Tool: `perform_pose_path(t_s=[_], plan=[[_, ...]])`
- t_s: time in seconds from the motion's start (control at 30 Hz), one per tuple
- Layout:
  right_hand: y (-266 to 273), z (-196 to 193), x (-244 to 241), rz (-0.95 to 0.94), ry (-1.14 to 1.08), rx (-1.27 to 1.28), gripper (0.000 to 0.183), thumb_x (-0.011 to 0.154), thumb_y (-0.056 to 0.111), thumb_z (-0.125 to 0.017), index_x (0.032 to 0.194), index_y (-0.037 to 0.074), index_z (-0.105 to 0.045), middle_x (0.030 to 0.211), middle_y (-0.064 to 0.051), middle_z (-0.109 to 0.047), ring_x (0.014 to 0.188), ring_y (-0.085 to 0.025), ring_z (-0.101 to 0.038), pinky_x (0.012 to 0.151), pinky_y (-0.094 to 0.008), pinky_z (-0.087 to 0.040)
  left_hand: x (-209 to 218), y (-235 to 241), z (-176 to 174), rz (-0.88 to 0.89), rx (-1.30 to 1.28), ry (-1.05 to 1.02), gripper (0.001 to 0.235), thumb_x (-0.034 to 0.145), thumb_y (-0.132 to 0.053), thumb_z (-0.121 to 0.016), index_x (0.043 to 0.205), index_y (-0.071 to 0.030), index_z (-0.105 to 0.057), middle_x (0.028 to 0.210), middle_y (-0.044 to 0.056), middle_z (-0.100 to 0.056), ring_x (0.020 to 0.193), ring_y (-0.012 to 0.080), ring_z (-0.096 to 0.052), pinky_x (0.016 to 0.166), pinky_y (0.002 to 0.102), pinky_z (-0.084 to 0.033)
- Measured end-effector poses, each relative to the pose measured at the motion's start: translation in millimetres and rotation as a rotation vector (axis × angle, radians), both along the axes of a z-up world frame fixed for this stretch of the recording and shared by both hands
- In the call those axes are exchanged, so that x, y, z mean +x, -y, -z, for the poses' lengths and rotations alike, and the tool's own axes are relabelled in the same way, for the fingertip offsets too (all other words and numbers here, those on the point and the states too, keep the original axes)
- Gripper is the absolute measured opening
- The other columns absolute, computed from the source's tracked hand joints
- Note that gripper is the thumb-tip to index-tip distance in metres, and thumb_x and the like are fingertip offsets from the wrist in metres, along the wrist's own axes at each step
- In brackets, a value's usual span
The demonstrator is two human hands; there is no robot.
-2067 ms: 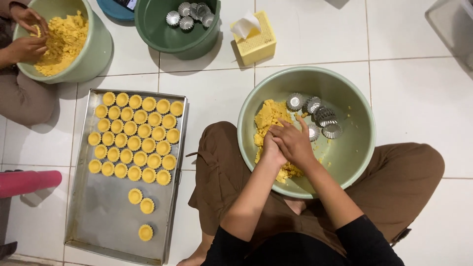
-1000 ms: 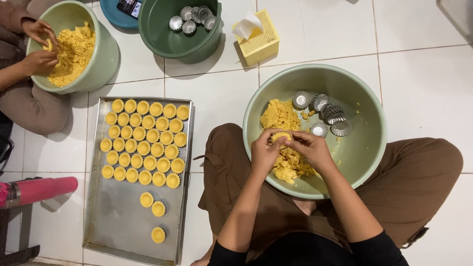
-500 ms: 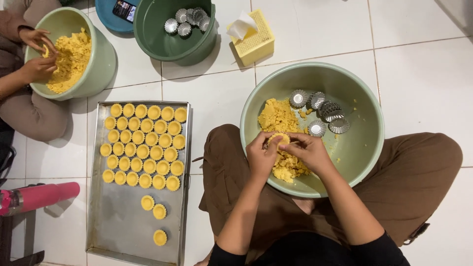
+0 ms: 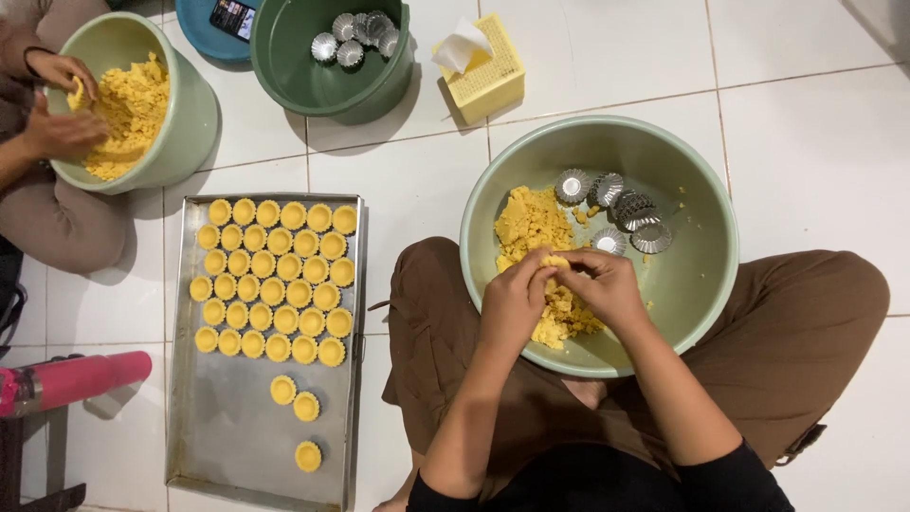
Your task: Manually pressing dough into small metal molds to create tart shells and arranging them on a baking sheet.
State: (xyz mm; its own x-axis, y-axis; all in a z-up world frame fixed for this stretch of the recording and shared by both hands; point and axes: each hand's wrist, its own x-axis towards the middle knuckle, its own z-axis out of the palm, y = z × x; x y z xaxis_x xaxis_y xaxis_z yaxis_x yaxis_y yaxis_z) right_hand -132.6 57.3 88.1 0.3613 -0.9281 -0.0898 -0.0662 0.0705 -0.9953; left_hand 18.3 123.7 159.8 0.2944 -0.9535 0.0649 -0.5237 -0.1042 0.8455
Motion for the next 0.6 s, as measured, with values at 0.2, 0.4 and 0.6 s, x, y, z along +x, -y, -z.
perform_pose_path(t_s=[0.2,0.4,0.6], plan=[[-2.2,2.9,-3.5,-0.021,-0.006,0.116,0.022,0.088,0.002,-0.081,0.108,-0.006,-0.077,0.091,-0.022,-0.078,0.081,-0.019,-0.068,0.072,-0.035,-0.058,-7.4,-5.0,32.3,-0.127,-0.156,0.060,0.017,0.099,-0.008,-0.064,0.114,-0.001,-0.069,0.076,0.021,-0.072,0.067,0.0331,-0.073,0.059,0.040,-0.062],[-5.6,-7.1,2.6,-0.067,-0.031,0.162,0.026,0.084,-0.002,-0.080,0.110,-0.007,-0.077,0.094,-0.023,-0.078,0.080,-0.020,-0.068,0.074,-0.038,-0.059,-6.8,-8.6,48.6,-0.212,-0.197,0.105,0.005,0.097,-0.011,-0.069,0.100,-0.007,-0.068,0.068,0.015,-0.067,0.068,0.0353,-0.072,0.059,0.040,-0.058],[-3.8,-9.4,2.1,-0.089,-0.025,0.147,0.027,0.084,-0.002,-0.079,0.111,-0.007,-0.077,0.082,-0.019,-0.076,0.071,-0.016,-0.062,0.066,-0.034,-0.055,-4.5,-5.5,54.4,-0.157,-0.198,0.135,0.011,0.094,-0.014,-0.070,0.091,-0.006,-0.064,0.065,0.015,-0.059,0.069,0.0382,-0.068,0.064,0.037,-0.058]])
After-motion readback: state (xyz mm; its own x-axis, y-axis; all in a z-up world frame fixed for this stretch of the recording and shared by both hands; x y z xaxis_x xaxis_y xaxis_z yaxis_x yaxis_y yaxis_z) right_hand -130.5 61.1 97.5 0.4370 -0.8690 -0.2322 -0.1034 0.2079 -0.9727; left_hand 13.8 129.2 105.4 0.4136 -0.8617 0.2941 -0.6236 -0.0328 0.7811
